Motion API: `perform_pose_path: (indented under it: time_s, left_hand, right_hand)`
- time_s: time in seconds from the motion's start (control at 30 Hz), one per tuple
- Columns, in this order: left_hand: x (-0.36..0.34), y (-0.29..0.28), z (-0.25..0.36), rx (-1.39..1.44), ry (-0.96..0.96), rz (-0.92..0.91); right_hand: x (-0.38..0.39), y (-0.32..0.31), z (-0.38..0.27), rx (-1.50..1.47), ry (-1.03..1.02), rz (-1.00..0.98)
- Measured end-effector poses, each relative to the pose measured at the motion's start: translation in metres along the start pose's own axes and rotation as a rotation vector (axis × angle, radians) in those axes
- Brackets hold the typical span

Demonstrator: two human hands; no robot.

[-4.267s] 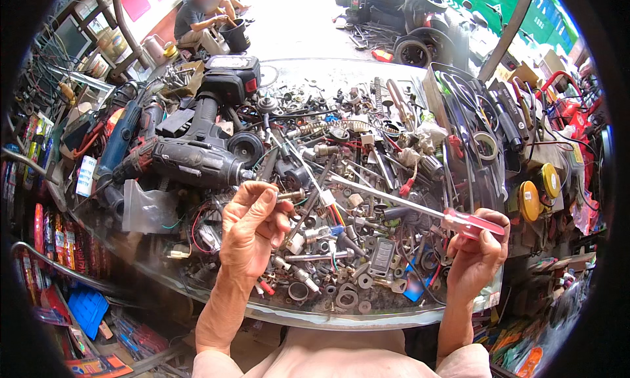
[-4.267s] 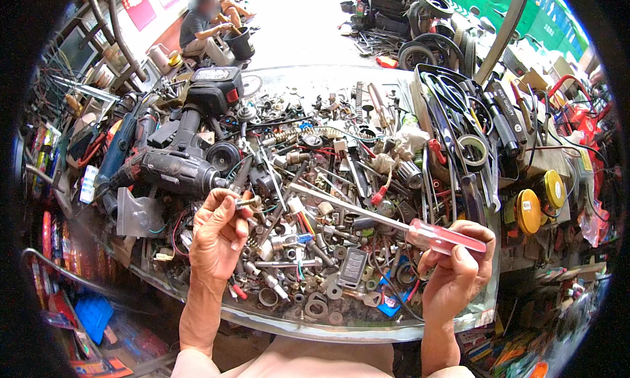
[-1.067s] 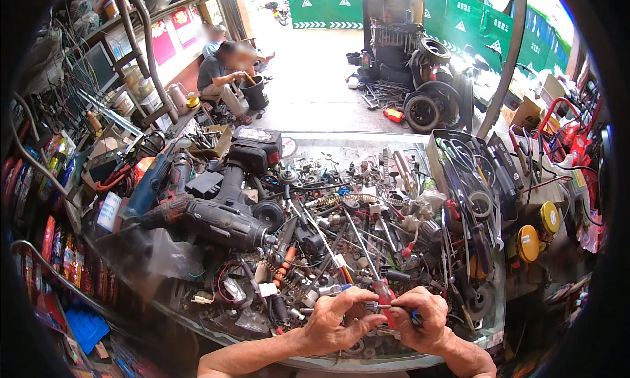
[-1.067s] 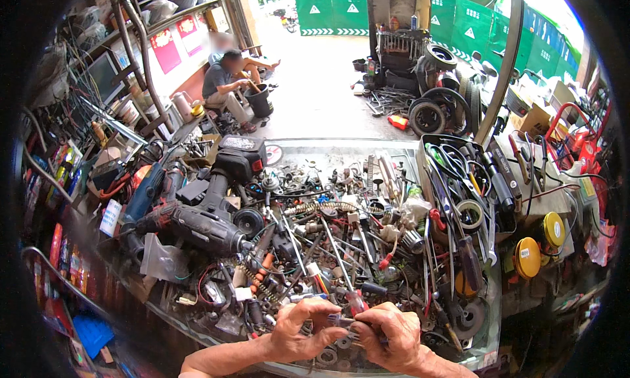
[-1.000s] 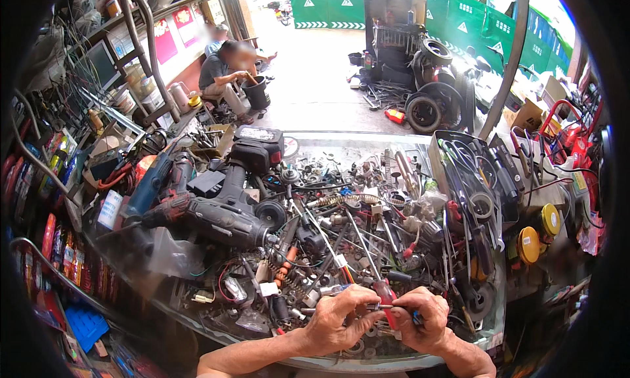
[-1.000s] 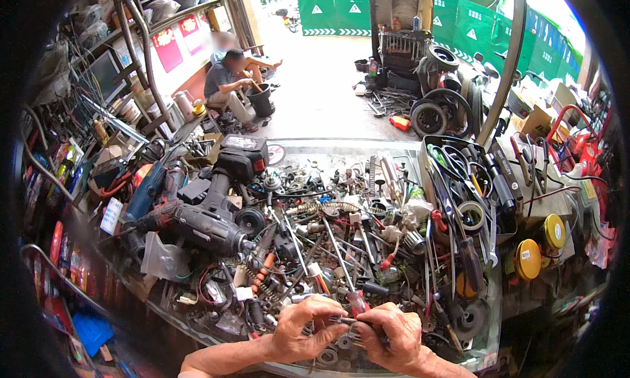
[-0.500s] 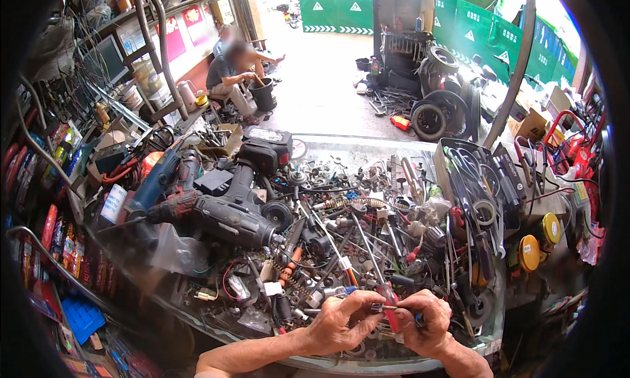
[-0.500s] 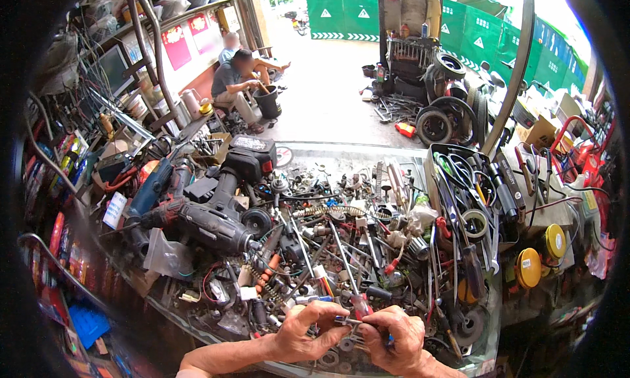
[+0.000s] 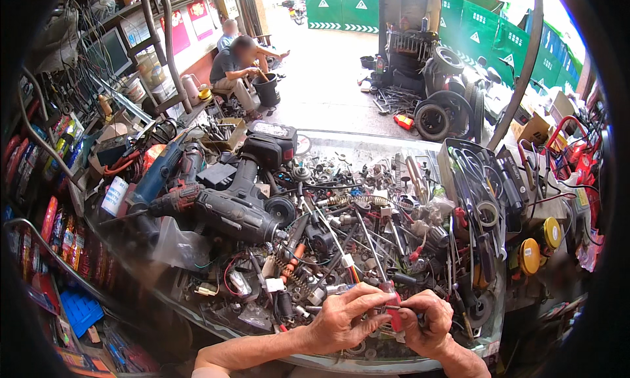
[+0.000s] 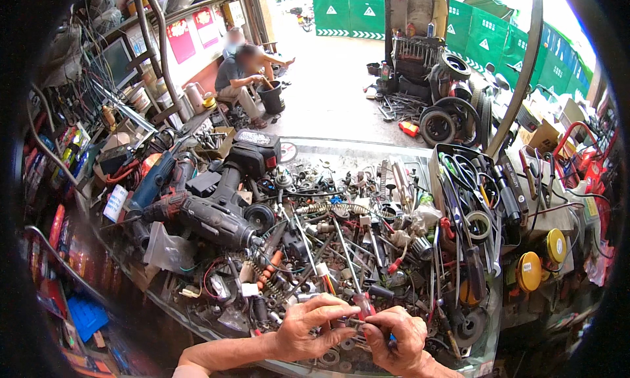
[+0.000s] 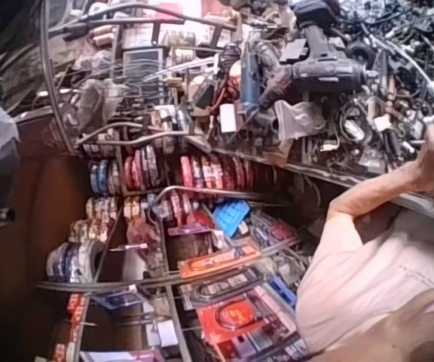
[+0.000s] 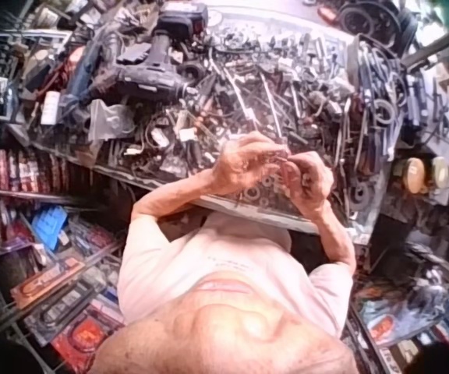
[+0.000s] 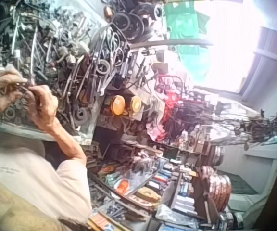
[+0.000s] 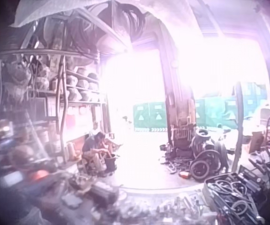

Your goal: The person uses a screwdriver to manipulate a small mechanical component over a cluttered workbench. They repeatedly adjust the tool and the part, seemingly attempting to disassemble or fix it. The workspace is filled with various tools and spare parts, and another person is visible sitting in the background.

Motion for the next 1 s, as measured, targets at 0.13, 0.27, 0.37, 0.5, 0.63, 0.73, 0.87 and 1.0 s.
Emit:
perform_pose_path:
  time_s: [0.13, 0.27, 0.37, 0.5, 0.63, 0.73, 0.87, 1.0]
  left_hand:
    - [0.009, 0.004, -0.010, 0.060, -0.057, -0.007]
    - [0.014, 0.006, -0.015, 0.136, -0.117, -0.023]
    - [0.011, 0.004, -0.008, 0.140, -0.138, -0.050]
    - [0.015, 0.009, -0.014, 0.171, -0.124, 0.000]
    - [0.015, 0.009, -0.015, 0.201, -0.188, -0.024]
    - [0.012, 0.003, -0.011, 0.156, -0.183, -0.058]
    - [0.006, 0.000, -0.010, 0.071, -0.070, -0.013]
    - [0.000, 0.000, -0.004, 0.024, -0.052, -0.017]
  right_hand:
    - [0.000, 0.001, 0.000, 0.003, -0.015, -0.012]
    - [-0.002, 0.002, -0.001, 0.003, -0.032, -0.014]
    - [-0.001, 0.001, 0.000, -0.006, -0.006, -0.016]
    - [-0.002, 0.000, -0.003, -0.022, 0.042, -0.002]
    - [-0.003, 0.000, -0.002, -0.016, 0.011, 0.006]
    - [-0.001, 0.000, -0.001, -0.027, -0.020, 0.006]
    - [-0.003, 0.001, -0.003, -0.028, -0.044, 0.008]
    - [-0.001, -0.002, -0.001, 0.005, 0.005, -0.029]
Point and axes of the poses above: each hand's wrist, its own x-axis away from the middle knuckle, its own y-axis out of the palm, z = x × y, the point moved 1 cm from there along -x, towards the middle knuckle, and after that the axes turned 4 degrees about -z, right-handed, at the moved point
